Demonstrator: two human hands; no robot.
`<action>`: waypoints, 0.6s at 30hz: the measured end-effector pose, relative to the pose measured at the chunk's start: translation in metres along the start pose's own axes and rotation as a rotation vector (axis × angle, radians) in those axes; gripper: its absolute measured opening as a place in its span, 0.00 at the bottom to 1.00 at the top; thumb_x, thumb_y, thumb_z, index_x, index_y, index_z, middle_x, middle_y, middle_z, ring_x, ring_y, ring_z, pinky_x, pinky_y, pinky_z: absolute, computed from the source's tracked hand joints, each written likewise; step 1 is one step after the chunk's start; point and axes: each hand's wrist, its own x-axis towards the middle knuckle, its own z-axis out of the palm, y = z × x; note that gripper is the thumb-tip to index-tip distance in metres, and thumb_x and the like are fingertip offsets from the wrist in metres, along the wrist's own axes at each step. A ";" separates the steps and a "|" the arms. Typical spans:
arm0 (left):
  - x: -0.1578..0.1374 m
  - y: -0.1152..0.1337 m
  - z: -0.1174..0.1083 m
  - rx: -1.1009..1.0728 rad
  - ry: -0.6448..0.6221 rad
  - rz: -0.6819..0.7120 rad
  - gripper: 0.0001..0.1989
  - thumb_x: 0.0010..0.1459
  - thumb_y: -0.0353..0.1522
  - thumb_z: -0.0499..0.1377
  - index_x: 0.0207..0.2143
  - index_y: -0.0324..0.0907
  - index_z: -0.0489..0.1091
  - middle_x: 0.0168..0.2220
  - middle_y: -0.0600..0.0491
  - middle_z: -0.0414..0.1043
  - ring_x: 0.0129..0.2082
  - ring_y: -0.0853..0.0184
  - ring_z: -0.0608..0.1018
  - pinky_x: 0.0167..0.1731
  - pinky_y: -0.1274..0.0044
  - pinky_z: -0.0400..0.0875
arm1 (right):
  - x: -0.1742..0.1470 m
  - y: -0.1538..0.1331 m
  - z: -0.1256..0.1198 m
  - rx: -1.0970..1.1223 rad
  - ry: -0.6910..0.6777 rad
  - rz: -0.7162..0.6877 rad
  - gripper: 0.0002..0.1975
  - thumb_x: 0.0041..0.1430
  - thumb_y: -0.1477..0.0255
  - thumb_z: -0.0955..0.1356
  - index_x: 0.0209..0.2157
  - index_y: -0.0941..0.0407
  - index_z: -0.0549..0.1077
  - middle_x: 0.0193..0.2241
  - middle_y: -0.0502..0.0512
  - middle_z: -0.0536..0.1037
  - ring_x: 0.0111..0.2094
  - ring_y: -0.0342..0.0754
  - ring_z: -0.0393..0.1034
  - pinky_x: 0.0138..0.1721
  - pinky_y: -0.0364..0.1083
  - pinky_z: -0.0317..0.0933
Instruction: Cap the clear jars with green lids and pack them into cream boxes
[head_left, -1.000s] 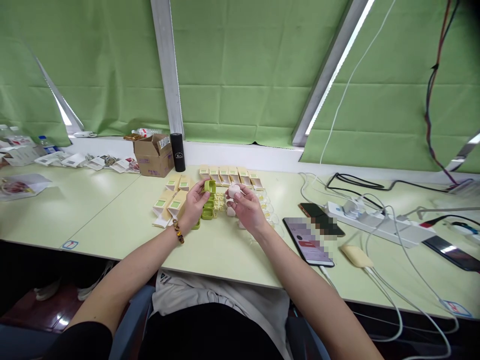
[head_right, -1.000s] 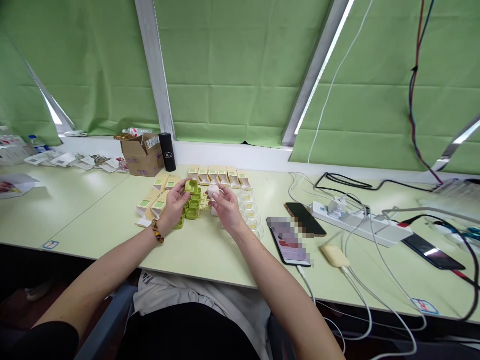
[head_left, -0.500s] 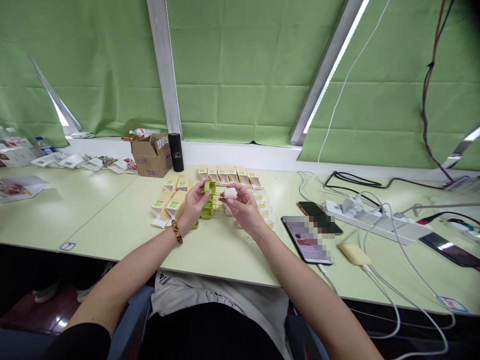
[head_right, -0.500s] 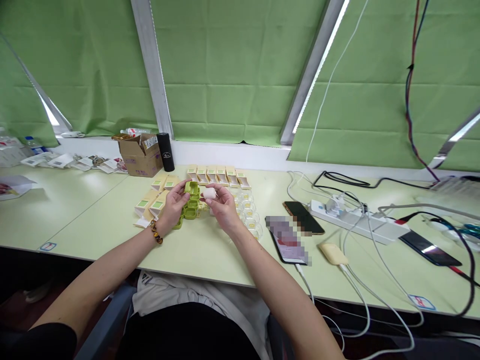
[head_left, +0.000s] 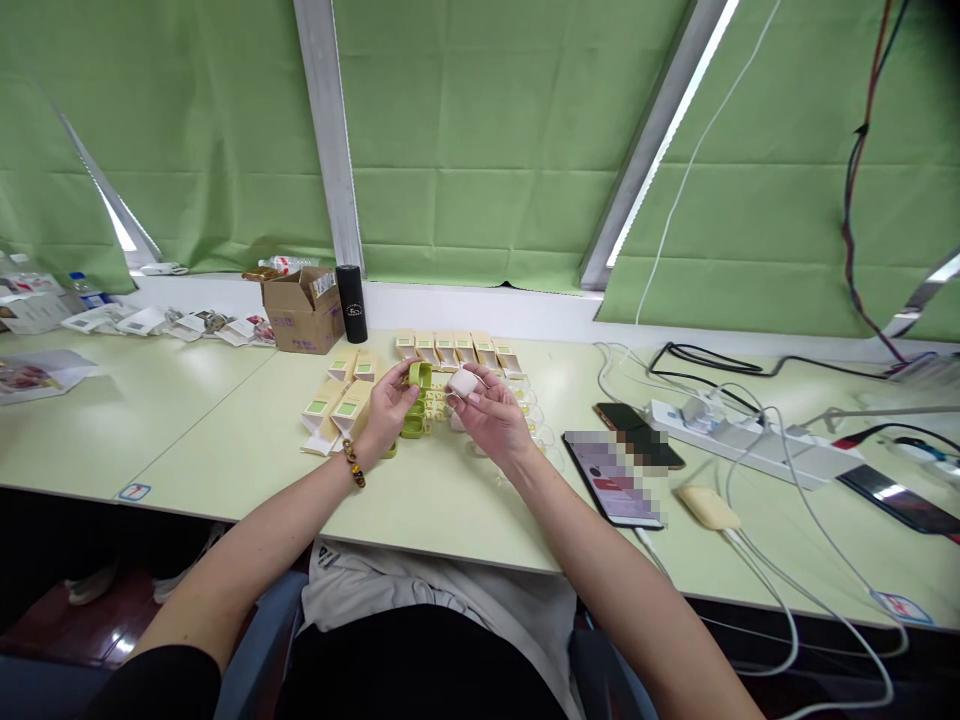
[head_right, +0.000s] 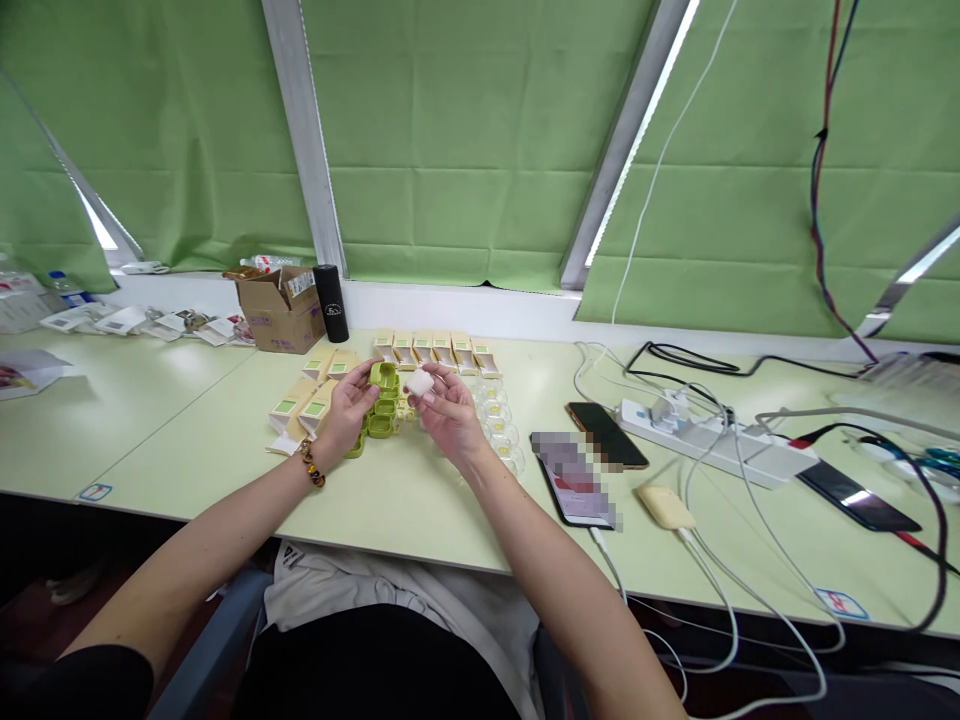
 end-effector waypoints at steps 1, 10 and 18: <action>0.000 0.000 0.000 0.002 0.000 -0.006 0.27 0.64 0.41 0.69 0.63 0.45 0.72 0.59 0.44 0.78 0.62 0.57 0.78 0.66 0.62 0.70 | 0.000 0.000 0.000 0.008 0.012 0.006 0.27 0.44 0.62 0.80 0.48 0.47 0.76 0.41 0.54 0.82 0.45 0.57 0.79 0.49 0.59 0.74; -0.001 0.004 0.003 0.059 -0.051 0.068 0.26 0.63 0.42 0.70 0.60 0.44 0.74 0.61 0.42 0.76 0.62 0.54 0.76 0.64 0.63 0.71 | 0.000 0.002 0.003 -0.035 0.095 -0.010 0.23 0.42 0.65 0.82 0.42 0.49 0.79 0.39 0.52 0.82 0.41 0.51 0.76 0.48 0.53 0.75; -0.003 0.005 0.005 0.158 -0.101 0.104 0.24 0.62 0.38 0.70 0.60 0.45 0.76 0.60 0.44 0.77 0.62 0.53 0.76 0.63 0.64 0.70 | 0.001 0.013 0.003 -0.174 0.133 -0.048 0.23 0.46 0.61 0.83 0.42 0.50 0.78 0.39 0.51 0.81 0.40 0.50 0.77 0.48 0.52 0.74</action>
